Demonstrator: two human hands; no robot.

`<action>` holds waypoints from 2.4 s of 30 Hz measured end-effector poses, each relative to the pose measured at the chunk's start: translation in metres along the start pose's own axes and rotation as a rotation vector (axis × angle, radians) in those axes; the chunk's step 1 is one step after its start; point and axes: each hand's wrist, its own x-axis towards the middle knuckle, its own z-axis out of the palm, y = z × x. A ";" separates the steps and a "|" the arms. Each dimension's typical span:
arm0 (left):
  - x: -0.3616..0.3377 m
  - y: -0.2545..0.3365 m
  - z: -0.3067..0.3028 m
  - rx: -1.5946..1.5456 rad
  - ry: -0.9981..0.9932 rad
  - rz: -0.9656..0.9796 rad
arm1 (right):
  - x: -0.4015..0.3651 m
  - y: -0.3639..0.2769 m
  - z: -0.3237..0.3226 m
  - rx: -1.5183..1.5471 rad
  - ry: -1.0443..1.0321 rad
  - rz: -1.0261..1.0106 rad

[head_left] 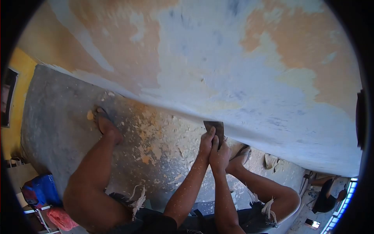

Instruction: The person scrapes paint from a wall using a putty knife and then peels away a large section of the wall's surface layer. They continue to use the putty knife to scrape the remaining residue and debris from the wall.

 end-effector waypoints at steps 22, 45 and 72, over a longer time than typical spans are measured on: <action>-0.009 0.010 0.010 0.031 0.045 0.034 | 0.000 0.011 0.014 0.019 0.037 -0.019; -0.018 0.050 0.039 -0.077 -0.055 0.104 | 0.003 -0.048 -0.016 0.180 0.061 -0.168; -0.030 0.088 0.061 0.015 -0.015 0.151 | -0.007 -0.073 -0.026 0.242 0.057 -0.210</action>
